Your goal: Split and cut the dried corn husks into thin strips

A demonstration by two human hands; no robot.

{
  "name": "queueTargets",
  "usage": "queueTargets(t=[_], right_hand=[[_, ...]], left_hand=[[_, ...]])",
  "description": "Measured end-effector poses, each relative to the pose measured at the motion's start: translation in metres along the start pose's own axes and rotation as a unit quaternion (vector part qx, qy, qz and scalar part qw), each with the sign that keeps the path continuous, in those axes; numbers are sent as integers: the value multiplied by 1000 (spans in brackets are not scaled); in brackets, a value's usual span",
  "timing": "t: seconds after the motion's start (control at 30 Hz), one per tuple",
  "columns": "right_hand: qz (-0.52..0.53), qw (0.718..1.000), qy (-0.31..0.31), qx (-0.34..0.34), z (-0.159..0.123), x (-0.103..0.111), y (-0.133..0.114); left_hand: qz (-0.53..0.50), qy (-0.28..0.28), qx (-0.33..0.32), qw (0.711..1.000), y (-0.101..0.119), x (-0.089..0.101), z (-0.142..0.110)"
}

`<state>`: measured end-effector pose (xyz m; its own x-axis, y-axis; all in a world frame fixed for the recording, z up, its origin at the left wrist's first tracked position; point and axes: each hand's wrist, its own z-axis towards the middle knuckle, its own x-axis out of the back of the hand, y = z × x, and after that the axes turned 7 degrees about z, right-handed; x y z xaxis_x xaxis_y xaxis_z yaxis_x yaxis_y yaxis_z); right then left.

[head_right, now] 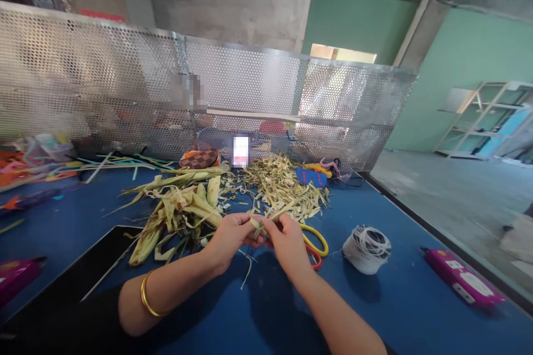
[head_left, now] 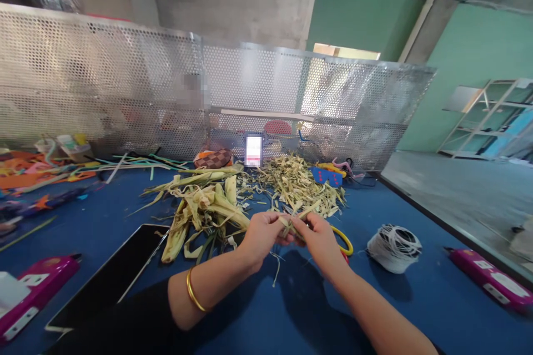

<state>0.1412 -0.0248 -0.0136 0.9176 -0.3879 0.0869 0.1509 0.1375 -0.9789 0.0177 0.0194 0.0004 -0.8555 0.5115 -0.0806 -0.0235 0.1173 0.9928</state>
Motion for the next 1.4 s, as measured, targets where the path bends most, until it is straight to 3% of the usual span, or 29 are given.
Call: queueTargets(t=[0.1,0.27,0.43,0.6,0.8,0.97,1.1,1.4], right_hand=[[107,991,-23,-74,0,0,-5],[223,965,-60,-125,-2,2,-11],[232,961,-26,-151,0,0,-7],[234,961,-3,-146,1,0,-8],[215,967,-10,-136,1,-2,-5],[243,963,34,-109,4,-1,-2],[259,959,36,-108,5,1,-3],[172,978,-37,-114,-3,-6,1]], left_hand=[[4,13,18,1000,-2,3,4],[19,25,35,999,1,8,8],[36,22,20,999,5,9,8],[52,-20,5,998,10,10,8],[42,53,29,997,5,10,10],[6,-25,-9,1000,3,9,9],[-7,-82,-14,996,7,8,6],[19,99,-2,995,4,9,7]])
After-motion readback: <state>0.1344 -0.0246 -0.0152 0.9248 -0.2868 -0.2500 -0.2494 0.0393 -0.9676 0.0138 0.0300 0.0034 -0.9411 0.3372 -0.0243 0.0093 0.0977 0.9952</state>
